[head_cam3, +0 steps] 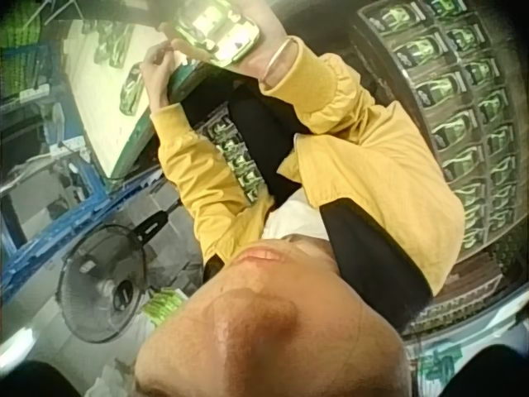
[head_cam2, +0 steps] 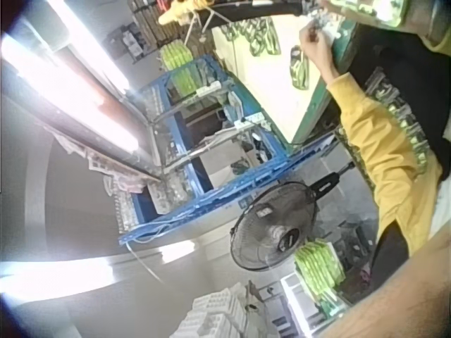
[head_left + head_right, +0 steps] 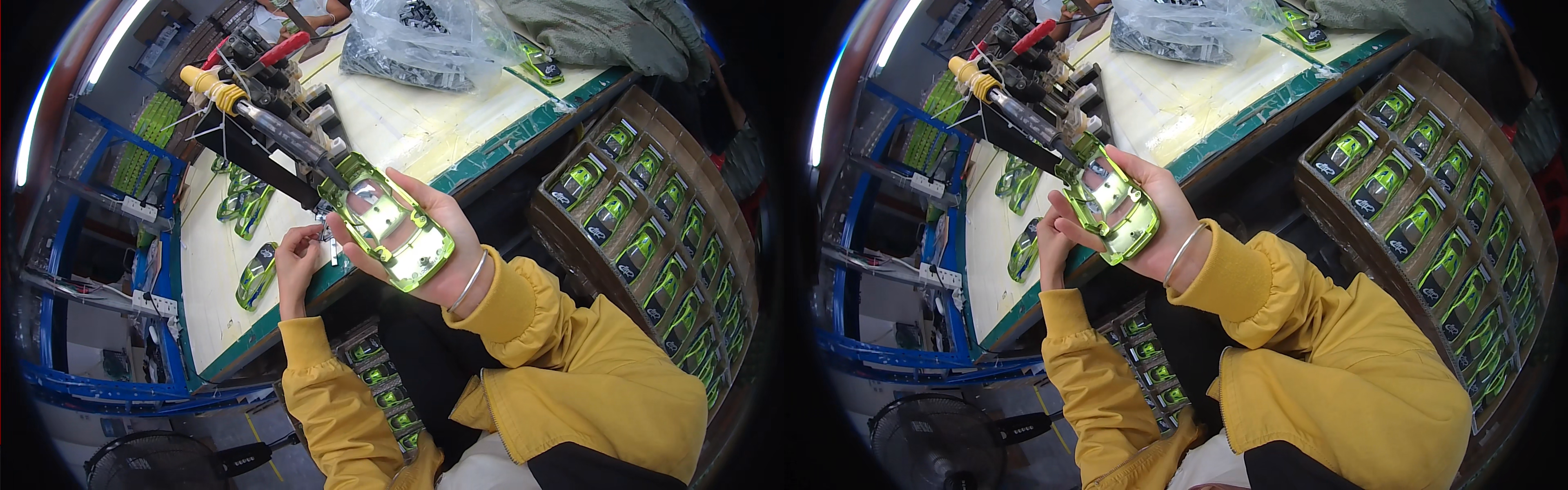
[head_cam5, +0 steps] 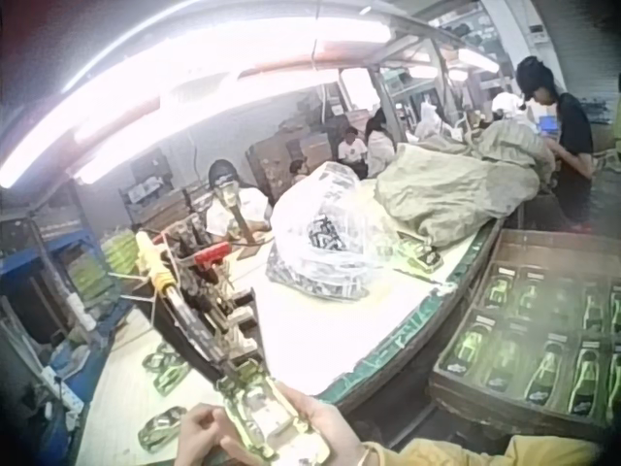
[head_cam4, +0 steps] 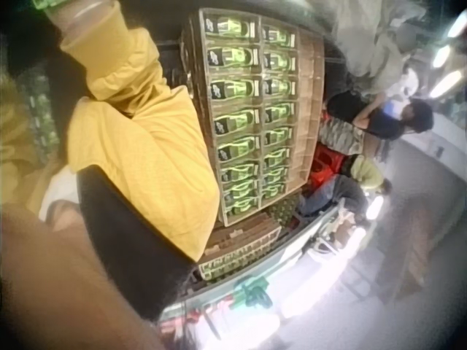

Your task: The person assembles toy car bodies by inserting chassis components into them and securing the components with a manual press.

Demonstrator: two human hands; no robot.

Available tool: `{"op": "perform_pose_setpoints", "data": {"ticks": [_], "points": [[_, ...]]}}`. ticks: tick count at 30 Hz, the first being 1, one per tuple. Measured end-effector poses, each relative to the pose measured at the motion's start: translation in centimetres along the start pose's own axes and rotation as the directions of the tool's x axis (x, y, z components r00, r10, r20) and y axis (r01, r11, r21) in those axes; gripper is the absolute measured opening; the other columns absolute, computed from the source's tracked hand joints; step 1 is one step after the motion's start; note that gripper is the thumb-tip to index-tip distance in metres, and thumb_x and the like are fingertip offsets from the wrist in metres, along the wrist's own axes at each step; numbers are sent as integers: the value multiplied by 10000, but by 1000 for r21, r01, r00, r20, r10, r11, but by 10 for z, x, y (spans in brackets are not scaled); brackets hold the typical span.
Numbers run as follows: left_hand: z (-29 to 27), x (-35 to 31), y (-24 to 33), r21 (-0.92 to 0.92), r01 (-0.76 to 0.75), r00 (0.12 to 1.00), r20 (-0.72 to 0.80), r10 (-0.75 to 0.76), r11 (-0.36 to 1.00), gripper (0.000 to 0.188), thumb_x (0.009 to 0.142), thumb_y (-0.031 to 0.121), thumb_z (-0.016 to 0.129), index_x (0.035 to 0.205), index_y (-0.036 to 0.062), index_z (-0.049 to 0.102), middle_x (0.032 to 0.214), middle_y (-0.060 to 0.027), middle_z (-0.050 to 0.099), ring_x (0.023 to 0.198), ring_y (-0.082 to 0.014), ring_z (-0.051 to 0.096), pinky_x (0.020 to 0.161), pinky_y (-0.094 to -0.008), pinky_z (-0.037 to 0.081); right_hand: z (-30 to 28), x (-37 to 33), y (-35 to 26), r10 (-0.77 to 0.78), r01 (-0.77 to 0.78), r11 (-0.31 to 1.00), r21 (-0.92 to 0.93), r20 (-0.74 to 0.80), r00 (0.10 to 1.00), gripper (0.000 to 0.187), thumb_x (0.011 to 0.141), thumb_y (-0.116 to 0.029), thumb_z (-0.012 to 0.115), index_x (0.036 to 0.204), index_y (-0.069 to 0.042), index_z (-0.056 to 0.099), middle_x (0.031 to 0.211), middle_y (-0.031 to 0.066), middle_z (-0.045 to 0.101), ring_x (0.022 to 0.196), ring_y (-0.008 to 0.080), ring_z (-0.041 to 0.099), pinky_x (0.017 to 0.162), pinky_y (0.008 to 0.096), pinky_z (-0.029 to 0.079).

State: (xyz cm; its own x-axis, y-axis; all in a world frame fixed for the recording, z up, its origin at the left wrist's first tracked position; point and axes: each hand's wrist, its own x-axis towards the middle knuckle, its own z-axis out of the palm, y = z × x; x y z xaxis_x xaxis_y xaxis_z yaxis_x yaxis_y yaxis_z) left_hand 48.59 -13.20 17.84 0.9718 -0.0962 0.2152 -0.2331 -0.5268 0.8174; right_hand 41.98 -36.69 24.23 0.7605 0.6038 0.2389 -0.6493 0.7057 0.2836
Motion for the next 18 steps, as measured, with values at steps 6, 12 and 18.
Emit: {"op": "perform_pose_setpoints", "data": {"ticks": [6, 12, 18], "points": [[0, -1, 4, 30, 9, 1000, 5, -9, 1000, 230, 706, -20, 514, 906, 20, 620, 773, -5, 505, 649, -61, 419, 609, -180, 354, 0, 0, -3, 17, -17, 1000, -16, -22, 1000, 339, 895, -304, 347, 1059, -30, 462, 1012, 163, 495, 985, 293, 502, 760, 454, 495], [1, 1, 5, -52, 2, 1000, -13, -3, 999, 173, 754, 40, 552, 912, 14, 616, 797, -18, 537, 667, -68, 458, 616, -193, 380, -3, 3, 0, -1, -1, 1000, -29, -71, 998, 338, 893, -297, 353, 1057, -22, 463, 1007, 168, 499, 982, 297, 505, 760, 454, 493], [2, -2, 10, 101, -18, 998, -62, 25, 995, 147, 751, 49, 579, 886, 10, 624, 795, -32, 557, 633, -80, 475, 583, -197, 392, -6, 5, 2, 64, -64, 998, 6, -63, 996, 344, 892, -299, 350, 1044, -18, 479, 1006, 174, 509, 986, 300, 504, 771, 455, 487]]}}
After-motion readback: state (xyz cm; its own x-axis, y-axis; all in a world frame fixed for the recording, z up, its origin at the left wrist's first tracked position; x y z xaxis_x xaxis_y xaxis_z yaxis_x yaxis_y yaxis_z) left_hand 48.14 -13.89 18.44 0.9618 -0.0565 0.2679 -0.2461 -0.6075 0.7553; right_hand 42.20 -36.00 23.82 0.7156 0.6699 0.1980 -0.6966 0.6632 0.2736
